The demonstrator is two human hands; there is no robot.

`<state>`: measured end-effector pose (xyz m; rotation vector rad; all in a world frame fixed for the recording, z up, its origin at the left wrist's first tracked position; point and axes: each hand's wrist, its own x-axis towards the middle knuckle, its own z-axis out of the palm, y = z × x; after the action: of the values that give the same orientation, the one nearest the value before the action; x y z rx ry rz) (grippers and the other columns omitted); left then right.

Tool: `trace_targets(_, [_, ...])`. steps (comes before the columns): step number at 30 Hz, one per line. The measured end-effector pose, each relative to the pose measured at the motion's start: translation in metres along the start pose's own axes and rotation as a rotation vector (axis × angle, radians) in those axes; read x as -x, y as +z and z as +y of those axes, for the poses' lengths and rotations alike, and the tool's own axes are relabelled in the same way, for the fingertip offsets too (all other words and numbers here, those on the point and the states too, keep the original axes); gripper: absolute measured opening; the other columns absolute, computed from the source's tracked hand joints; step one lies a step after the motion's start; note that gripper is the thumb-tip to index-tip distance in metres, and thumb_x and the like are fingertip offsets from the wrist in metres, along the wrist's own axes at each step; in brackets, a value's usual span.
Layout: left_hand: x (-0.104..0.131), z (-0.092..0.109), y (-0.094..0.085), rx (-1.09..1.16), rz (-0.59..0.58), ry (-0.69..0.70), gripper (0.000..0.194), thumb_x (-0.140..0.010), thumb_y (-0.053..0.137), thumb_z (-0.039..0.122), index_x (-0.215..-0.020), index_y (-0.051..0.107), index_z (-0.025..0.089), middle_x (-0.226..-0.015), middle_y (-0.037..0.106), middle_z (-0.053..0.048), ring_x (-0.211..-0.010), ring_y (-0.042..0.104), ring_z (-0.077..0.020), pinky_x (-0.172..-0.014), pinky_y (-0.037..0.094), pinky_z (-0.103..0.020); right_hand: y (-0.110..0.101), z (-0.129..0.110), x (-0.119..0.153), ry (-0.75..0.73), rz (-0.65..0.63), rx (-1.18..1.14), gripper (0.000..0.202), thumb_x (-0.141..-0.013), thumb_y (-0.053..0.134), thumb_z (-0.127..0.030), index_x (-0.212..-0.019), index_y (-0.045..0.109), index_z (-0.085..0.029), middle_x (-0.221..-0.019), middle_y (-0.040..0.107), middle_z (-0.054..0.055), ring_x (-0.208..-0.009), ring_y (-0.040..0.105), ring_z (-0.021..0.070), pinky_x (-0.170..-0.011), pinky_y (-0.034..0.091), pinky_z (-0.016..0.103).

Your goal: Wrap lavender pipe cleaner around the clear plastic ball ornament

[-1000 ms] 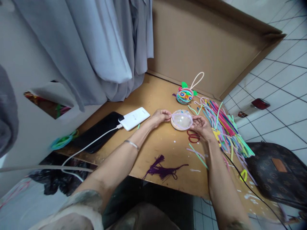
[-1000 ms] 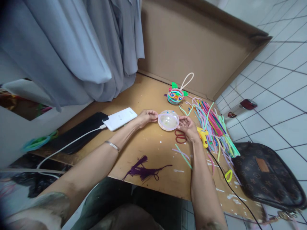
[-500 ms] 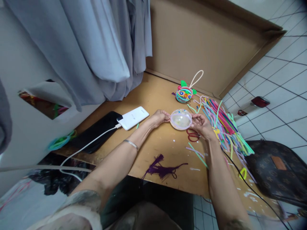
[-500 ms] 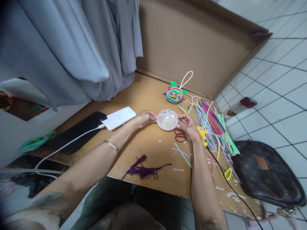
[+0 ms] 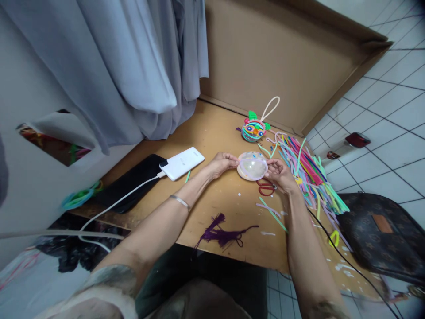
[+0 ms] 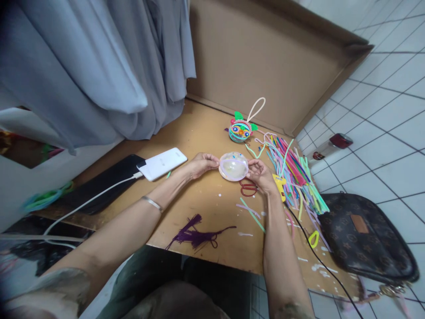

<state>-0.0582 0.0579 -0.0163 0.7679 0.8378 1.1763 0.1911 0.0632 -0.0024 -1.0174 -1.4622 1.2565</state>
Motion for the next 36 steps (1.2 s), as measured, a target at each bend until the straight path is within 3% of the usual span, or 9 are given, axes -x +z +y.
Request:
trace_targets(14, [0.000, 0.001, -0.005, -0.127, -0.035, -0.003, 0.012, -0.064, 0.069, -0.002, -0.065, 0.073, 0.010, -0.063, 0.071, -0.003, -0.061, 0.063, -0.0089, -0.077, 0.052, -0.024, -0.003, 0.003, 0.000, 0.009, -0.003, -0.045, 0.051, -0.046, 0.095, -0.024, -0.086, 0.064, -0.025, -0.098, 0.073, 0.001, -0.092, 0.071, 0.0155, -0.078, 0.060, 0.023])
trace_targets(25, [-0.001, 0.000, -0.008, -0.093, 0.000, -0.039, 0.011, -0.058, 0.073, 0.000, -0.064, 0.074, 0.009, -0.063, 0.072, -0.005, -0.062, 0.065, -0.0110, -0.081, 0.054, -0.028, -0.002, 0.001, 0.000, 0.006, -0.018, -0.058, 0.051, -0.046, 0.095, -0.021, -0.086, 0.064, -0.026, -0.105, 0.074, 0.002, -0.102, 0.071, 0.0166, -0.082, 0.060, 0.023])
trace_targets(36, [-0.004, -0.001, -0.010, -0.024, 0.021, -0.078, 0.012, -0.058, 0.077, -0.002, -0.061, 0.070, 0.007, -0.061, 0.070, -0.004, -0.063, 0.065, -0.0104, -0.086, 0.056, -0.028, 0.000, 0.002, -0.001, 0.020, -0.005, -0.085, 0.054, -0.043, 0.098, -0.025, -0.085, 0.063, -0.025, -0.107, 0.073, 0.002, -0.098, 0.070, 0.0151, -0.082, 0.059, 0.023])
